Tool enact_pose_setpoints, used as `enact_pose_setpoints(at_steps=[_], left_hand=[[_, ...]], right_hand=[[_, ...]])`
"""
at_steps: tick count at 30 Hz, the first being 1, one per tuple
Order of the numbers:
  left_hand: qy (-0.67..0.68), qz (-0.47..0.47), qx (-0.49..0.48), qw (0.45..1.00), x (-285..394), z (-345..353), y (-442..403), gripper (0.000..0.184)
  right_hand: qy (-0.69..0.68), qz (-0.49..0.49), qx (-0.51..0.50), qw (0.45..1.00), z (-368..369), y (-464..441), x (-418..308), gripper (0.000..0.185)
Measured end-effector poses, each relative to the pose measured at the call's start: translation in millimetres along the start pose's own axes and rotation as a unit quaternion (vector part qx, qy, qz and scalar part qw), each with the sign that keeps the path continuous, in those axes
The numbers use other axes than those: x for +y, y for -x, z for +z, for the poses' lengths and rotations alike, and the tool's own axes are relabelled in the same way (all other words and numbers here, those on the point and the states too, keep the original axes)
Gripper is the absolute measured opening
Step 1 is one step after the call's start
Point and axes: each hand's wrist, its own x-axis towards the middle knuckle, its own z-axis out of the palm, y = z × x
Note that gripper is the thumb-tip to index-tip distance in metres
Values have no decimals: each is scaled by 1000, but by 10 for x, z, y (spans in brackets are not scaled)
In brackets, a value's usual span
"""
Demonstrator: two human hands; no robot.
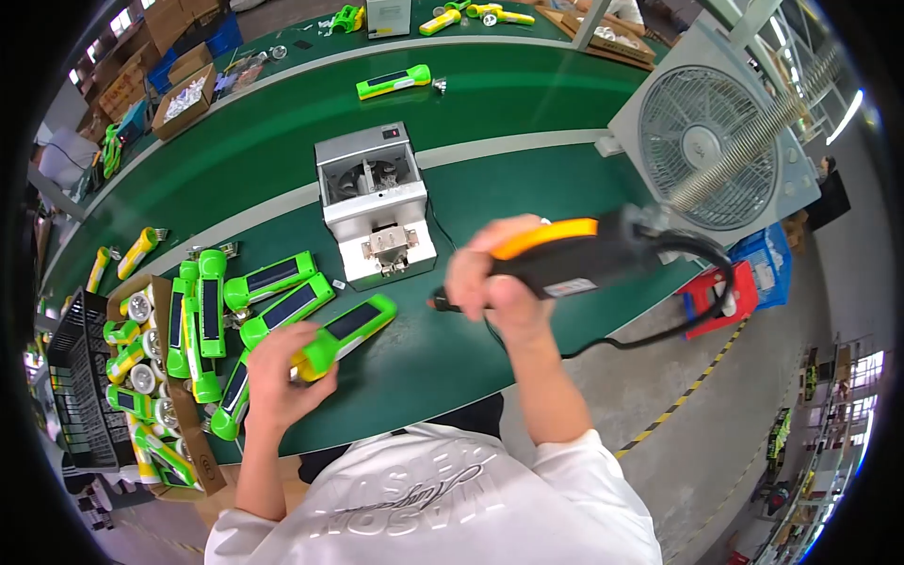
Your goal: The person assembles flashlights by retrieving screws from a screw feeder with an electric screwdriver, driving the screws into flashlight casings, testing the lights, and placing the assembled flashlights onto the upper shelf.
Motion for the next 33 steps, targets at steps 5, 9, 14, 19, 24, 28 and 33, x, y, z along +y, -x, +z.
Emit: enact_pose_setpoints(at_steps=[5,9,14,19,24,28,33], left_hand=[[108,-144,133,975,150,-469,83,75],[49,-133,185,973,-27,-736,-268,78],[-8,-175,218,960,-484,-782,-1323,90],[-145,-91,79,982,-1172,-443,-2338,93],[-114,-56,-130,983,-2332,297,-3076,99],[-224,-126,-217,942,-3035,741,-3410,106],[-205,-95,-228,947,-2944,184,-3056,66]], right_hand=[[59,11,114,992,-431,397,-331,45],[113,-27,132,984,-582,536,-369,44],[134,-21,140,981,-660,547,-400,40],[182,-11,181,966,-694,519,-362,43],[254,-16,209,944,-706,508,-315,44],[278,-13,216,936,-647,462,-279,45],[295,-16,216,931,-614,429,-217,49]])
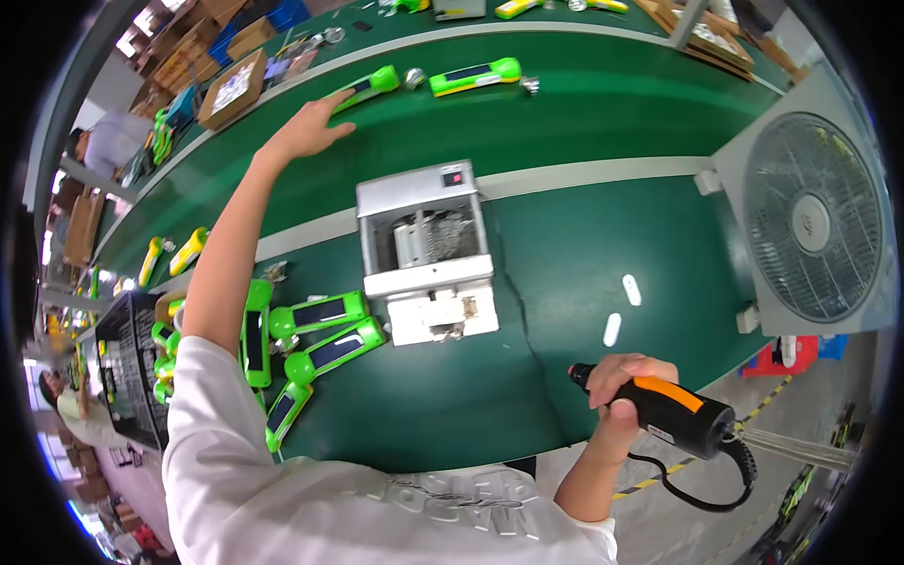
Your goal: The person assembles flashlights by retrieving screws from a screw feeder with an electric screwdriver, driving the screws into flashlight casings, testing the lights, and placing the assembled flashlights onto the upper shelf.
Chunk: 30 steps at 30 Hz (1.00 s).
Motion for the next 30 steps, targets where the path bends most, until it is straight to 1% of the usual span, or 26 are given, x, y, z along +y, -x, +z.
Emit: enact_pose_setpoints(at_steps=[3,6,8,9,10,11,12,13,14,15,17,19,20,21,23,25,27,29,30], left_hand=[[-74,-63,-72,993,-196,-326,768,62],[-151,-193,-103,964,-676,-528,1543,59],[-214,-272,-125,930,-1201,-550,2008,45],[-225,-305,-148,913,-1483,-536,2219,42],[-226,-351,-133,899,-1617,-537,2413,46],[-224,-360,-146,894,-1938,-451,2587,55],[-189,-395,-217,872,-1960,-539,2636,69],[-158,-403,-241,869,-2038,-537,2703,77],[-133,-384,-188,894,-2092,-495,2798,79],[-130,-339,-141,921,-2397,-380,2845,77],[-153,-300,-121,934,-2385,-427,2822,76],[-162,-296,-65,939,-2351,-455,2732,75],[-167,-295,-39,940,-2268,-507,2692,75],[-139,-282,-22,949,-2179,-565,2612,74],[-80,-256,11,963,-1688,-779,2363,72],[-112,-124,116,979,-1289,-869,2214,66],[-75,-47,125,988,-442,-1108,2139,61],[16,-27,98,995,296,-1176,2196,64],[68,-70,44,994,801,-1223,2260,65]], right_hand=[[-10,-3,-15,1000,-78,25,78,50],[-9,-14,-28,999,-145,71,151,49],[-17,3,-41,999,-77,70,137,48],[-13,10,-45,999,-68,62,98,47],[-22,14,-58,998,-61,53,89,48],[-34,7,-56,998,-54,34,109,47],[-33,5,-61,998,-42,32,97,47],[-34,1,-68,997,-20,21,90,46],[-31,6,-64,997,-4,22,76,46],[-28,12,-60,998,4,33,58,46],[-20,14,-52,998,35,50,37,45],[-12,18,-42,999,87,52,11,45],[-10,23,-39,999,112,51,-9,46],[-16,23,-41,999,122,46,-19,46],[-27,23,-44,998,119,37,-5,47],[-30,18,-42,999,162,4,-20,48],[-59,30,-52,996,144,-40,-29,49],[-105,29,-77,991,112,-120,8,49],[-101,37,-62,992,168,-153,-25,48]])
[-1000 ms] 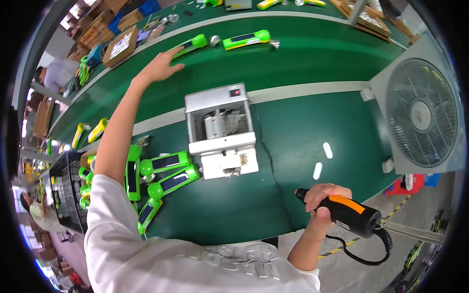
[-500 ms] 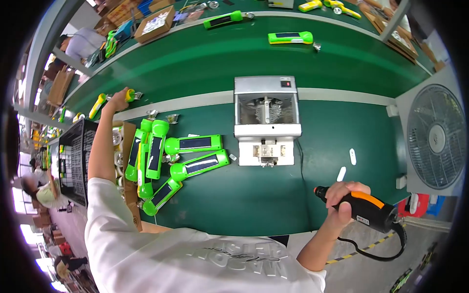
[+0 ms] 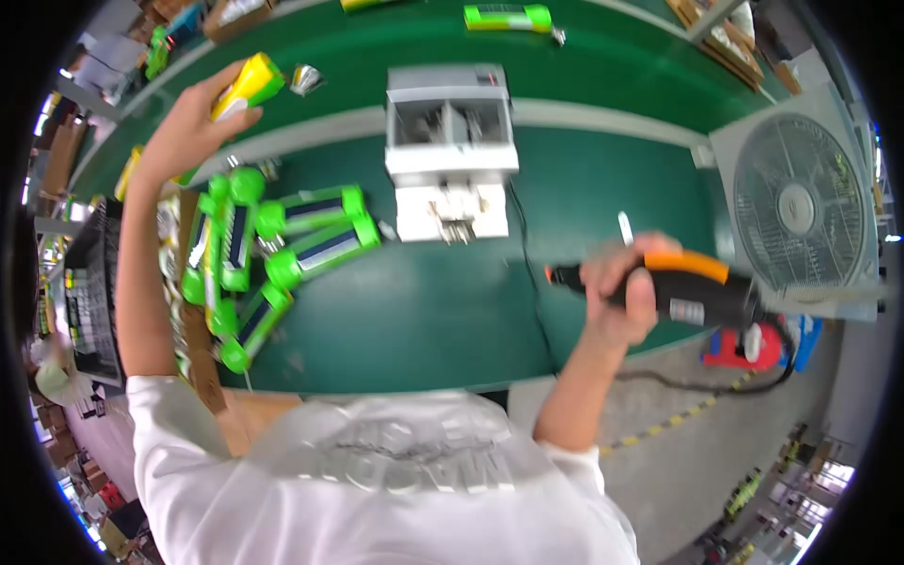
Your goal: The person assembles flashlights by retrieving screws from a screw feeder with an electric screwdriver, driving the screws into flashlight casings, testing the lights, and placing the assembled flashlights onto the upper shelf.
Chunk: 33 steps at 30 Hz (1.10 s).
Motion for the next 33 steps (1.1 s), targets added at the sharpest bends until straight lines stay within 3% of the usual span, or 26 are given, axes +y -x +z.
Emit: enact_pose_setpoints(at_steps=[1,2,4,5,6,7,9,11,14,15,17,18,21,22,26,29,30,33], left_hand=[[45,-45,-56,996,374,73,144,66],[113,-4,-66,991,482,269,305,68],[189,-51,-139,971,849,555,615,75],[214,-27,-164,963,939,730,803,78],[335,-38,-254,906,1085,858,912,81],[344,12,-215,914,1041,1166,1117,83],[469,-66,-281,835,1259,1348,1306,66],[582,-173,-280,743,1373,1537,1486,58],[586,-83,-49,805,1458,1901,1662,53],[610,-135,-32,780,1462,1908,1705,52],[673,-141,107,718,1505,2061,1739,52],[711,-147,115,678,1437,2060,1762,62],[683,-133,186,694,1438,2063,1908,79],[668,-204,199,687,1462,2033,1973,95],[590,-169,165,772,1202,2129,2215,97],[412,-182,120,885,1074,2023,2294,102],[364,-202,135,899,1080,1995,2281,110],[185,-143,135,963,1049,1900,2281,103]], right_hand=[[4,5,18,1000,68,-55,-26,47],[-7,2,-9,1000,101,-126,-38,46],[-45,9,-44,998,105,-140,-43,42],[-71,9,-59,996,97,-163,-10,41],[-101,21,-58,993,122,-164,7,37],[-102,30,-38,994,187,-159,-10,35],[-78,40,-7,996,277,-153,-12,33],[-28,39,-15,999,319,-142,6,35],[-42,19,-34,998,441,-214,78,37],[-56,11,-34,998,488,-249,107,37],[-87,-1,-36,996,595,-310,178,38],[-84,-2,-34,996,642,-341,208,40],[-75,-14,-57,995,792,-400,312,40],[-70,-13,-59,996,823,-401,346,40],[-52,-20,-86,995,879,-357,430,40],[-44,-49,-152,986,890,-315,422,40],[-42,-59,-192,979,889,-311,419,39],[-17,-72,-282,956,934,-325,386,36]])
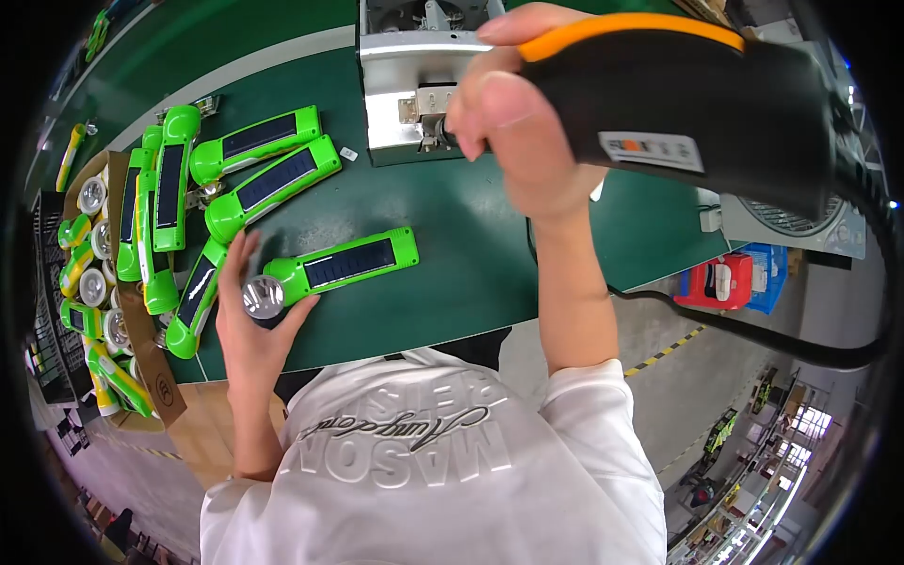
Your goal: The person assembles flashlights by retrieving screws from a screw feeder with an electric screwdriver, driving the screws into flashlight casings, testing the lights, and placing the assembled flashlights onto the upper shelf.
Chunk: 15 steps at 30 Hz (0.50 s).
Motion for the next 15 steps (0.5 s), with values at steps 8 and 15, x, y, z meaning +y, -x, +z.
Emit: enact_pose_setpoints(at_steps=[8,15], left_hand=[[-69,277,-58,957,582,68,-208,60],[-122,291,-142,938,514,501,-467,44]], right_hand=[[-26,29,113,993,152,-54,-32,36],[50,60,66,995,326,-83,-15,29]])
